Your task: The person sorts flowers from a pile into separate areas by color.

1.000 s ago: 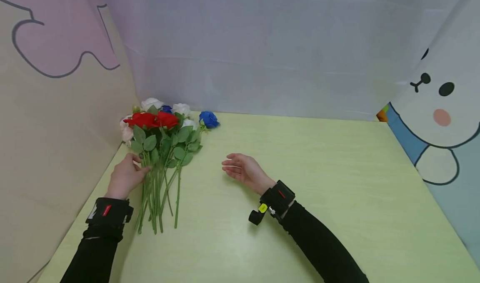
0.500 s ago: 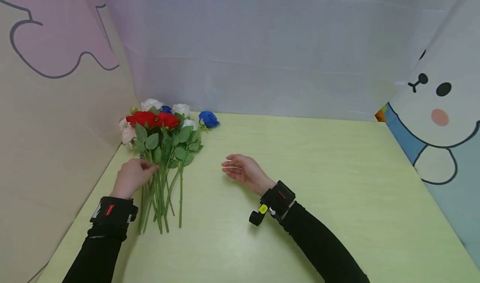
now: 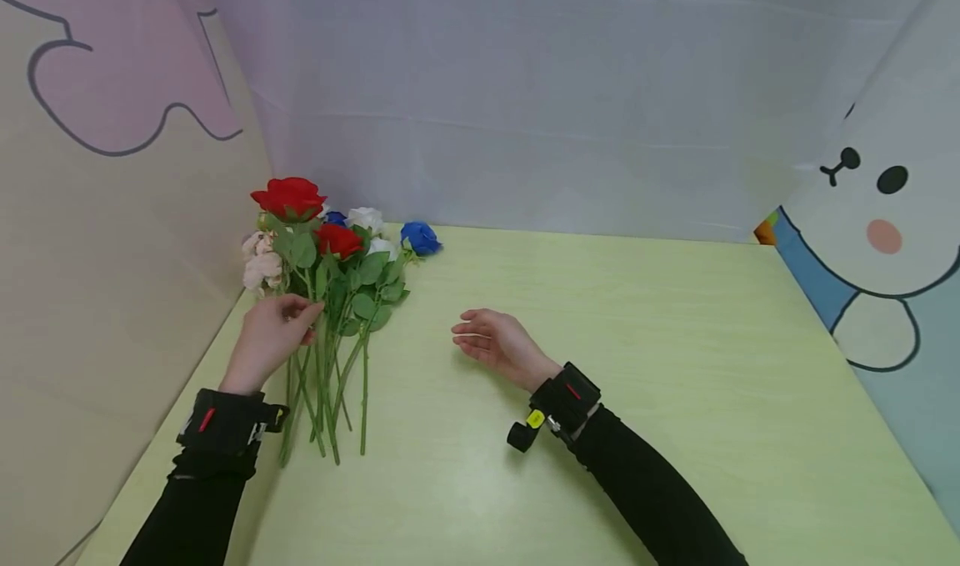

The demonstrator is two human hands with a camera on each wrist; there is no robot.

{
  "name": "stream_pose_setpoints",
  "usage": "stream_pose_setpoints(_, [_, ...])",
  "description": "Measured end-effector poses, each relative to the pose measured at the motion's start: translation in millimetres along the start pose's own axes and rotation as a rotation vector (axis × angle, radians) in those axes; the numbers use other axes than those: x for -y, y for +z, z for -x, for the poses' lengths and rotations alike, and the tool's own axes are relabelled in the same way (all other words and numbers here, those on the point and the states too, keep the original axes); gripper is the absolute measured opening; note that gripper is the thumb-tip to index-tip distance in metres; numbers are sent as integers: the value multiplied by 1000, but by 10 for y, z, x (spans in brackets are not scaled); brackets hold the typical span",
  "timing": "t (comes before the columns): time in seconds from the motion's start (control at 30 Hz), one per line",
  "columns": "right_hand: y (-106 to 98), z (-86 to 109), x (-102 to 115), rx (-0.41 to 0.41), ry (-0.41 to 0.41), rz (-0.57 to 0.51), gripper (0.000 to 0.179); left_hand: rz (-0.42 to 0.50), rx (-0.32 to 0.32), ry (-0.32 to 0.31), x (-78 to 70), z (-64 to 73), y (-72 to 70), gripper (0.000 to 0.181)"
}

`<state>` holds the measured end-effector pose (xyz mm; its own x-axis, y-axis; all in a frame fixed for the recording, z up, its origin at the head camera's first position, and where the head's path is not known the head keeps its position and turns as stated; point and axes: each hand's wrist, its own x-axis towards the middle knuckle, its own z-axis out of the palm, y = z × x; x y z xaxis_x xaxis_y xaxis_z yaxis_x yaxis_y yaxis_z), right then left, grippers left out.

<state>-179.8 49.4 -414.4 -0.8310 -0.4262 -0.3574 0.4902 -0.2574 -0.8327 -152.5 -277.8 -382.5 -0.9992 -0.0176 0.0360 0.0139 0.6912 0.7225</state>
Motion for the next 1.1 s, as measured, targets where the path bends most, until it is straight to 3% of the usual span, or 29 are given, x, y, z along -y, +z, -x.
stream_pose_setpoints(0.13, [-66,52,29,-12,-18,23,46,105,43,18,-230,-59,37,44])
stream_pose_setpoints(0.3, [-164,118,66,-27,-38,56,46,223,136,4,-454,-204,199,42])
stream_pose_setpoints(0.43, [-249,189,83,-36,-57,94,44,284,200,11,-621,-324,409,38])
stream_pose_setpoints(0.67, [-351,293,72,-31,-63,157,43,446,267,86,-872,-466,839,28])
stream_pose_setpoints(0.9, [-394,329,38,-23,-42,173,42,487,316,115,-1050,-585,1221,26])
stream_pose_setpoints(1.1, [-377,386,18,27,-47,187,41,499,348,126,-1178,-641,1442,25])
